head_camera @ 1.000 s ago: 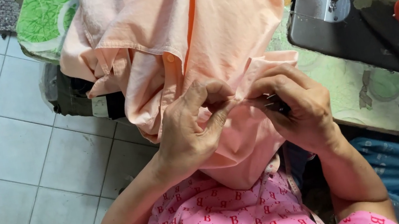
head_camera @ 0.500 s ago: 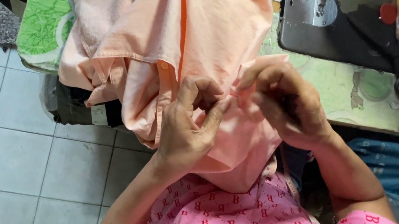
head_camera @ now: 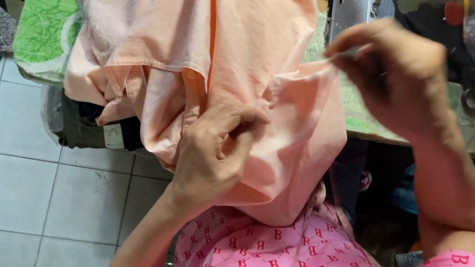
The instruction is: A person uses a seam ripper or needle to carefully remove stitches from a pink shirt at a sewing station.
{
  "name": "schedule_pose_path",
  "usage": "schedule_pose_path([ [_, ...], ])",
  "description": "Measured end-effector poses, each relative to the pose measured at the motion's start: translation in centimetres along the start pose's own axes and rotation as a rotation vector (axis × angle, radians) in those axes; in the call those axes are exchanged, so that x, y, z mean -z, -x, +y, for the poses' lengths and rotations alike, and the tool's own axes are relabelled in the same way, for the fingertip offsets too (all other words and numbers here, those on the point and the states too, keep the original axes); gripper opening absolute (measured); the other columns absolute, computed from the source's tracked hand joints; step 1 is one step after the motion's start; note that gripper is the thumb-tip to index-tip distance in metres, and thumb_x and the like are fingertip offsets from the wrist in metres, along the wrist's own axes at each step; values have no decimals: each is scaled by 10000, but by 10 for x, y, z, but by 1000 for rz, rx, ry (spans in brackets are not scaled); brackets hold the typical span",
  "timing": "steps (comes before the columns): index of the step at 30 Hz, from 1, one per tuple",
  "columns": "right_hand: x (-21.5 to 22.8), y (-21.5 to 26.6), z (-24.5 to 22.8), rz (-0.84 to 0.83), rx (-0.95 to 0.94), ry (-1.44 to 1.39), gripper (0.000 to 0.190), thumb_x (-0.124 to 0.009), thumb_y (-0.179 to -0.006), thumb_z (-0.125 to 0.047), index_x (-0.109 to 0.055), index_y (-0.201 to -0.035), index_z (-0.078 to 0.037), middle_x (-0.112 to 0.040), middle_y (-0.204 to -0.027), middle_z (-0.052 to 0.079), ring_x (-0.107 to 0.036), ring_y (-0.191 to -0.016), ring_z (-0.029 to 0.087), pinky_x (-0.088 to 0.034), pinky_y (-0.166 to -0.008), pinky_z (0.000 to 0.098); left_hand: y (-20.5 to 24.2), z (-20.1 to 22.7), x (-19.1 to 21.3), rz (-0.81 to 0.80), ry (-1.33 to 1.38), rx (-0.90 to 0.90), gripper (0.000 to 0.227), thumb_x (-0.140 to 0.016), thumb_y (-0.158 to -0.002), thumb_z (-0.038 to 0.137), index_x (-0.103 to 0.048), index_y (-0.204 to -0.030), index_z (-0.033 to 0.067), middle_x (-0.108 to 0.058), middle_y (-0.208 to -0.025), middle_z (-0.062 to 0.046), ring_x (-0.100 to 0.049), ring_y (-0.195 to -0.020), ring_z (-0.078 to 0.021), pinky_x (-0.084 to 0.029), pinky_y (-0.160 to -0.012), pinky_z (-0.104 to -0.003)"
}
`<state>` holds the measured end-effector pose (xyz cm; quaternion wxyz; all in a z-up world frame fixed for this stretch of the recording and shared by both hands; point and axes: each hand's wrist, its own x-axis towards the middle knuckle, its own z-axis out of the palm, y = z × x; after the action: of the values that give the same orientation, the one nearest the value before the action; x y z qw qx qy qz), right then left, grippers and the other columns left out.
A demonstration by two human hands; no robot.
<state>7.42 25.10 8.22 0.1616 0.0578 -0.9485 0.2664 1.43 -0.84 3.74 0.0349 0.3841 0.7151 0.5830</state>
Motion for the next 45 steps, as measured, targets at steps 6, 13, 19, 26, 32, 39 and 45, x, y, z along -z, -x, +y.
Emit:
schedule_pose_path([
  [6, -27, -30, -6, -220, 170, -176, 95, -790, -975, -106, -728, -1029, -58, -659, -907, 44, -602, -742, 165, -452, -703, 283, 3, 0, -17, 72, -119, 57, 132, -775, -930, 100, -653, -966, 135, -693, -858, 24, -636, -734, -131, -513, -696, -279],
  [13, -26, 7, -12, 21, 9, -253, 154, -799, -993, -7, -652, -947, -19, -584, -880, 77, -431, -674, 155, -356, -636, 272, -6, -8, -17, 90, -849, -422, 271, -588, -1051, -38, -635, -1315, 1, -627, -956, -109, -578, -831, -295, -492, -805, -444],
  [19, -40, 48, 9, 59, -40, -123, 74, -730, -1023, -2, -682, -1036, -57, -641, -993, 91, -514, -695, 167, -432, -674, 284, -15, -4, -26, 172, -854, -768, 80, -650, -1036, 101, -703, -984, 71, -654, -992, -65, -682, -935, -209, -537, -802, -344],
  [26, -29, 64, -10, 115, -128, -146, 190, -759, -1012, -15, -659, -1170, -42, -642, -956, 86, -499, -672, 146, -434, -679, 272, -9, -7, -28, 156, -1009, -922, 145, -572, -1015, 84, -693, -960, 144, -619, -953, 2, -656, -892, -105, -504, -841, -261],
  [32, -28, 66, -33, 68, -37, -161, 118, -716, -995, -42, -682, -1107, -48, -669, -1006, 106, -603, -783, 187, -514, -765, 290, -4, -12, -27, 135, -1030, -973, 131, -556, -1032, 153, -678, -985, 166, -644, -964, 5, -642, -895, -126, -464, -880, -291],
  [39, -38, 64, -23, 40, 24, -104, 112, -658, -1031, -46, -707, -1131, -41, -677, -1020, 107, -639, -916, 222, -543, -856, 315, -8, -9, -27, 163, -935, -968, 142, -576, -975, 43, -660, -914, 141, -599, -912, 10, -684, -796, -119, -494, -803, -269],
  [45, -33, 72, -14, -86, -8, -91, 524, -610, -789, 65, -676, -1280, -105, -608, -1133, 145, -653, -1033, 250, -541, -919, 331, -8, -7, -30, 155, -953, -962, 108, -612, -978, 72, -649, -912, 150, -644, -904, -11, -677, -807, -135, -478, -818, -267],
])
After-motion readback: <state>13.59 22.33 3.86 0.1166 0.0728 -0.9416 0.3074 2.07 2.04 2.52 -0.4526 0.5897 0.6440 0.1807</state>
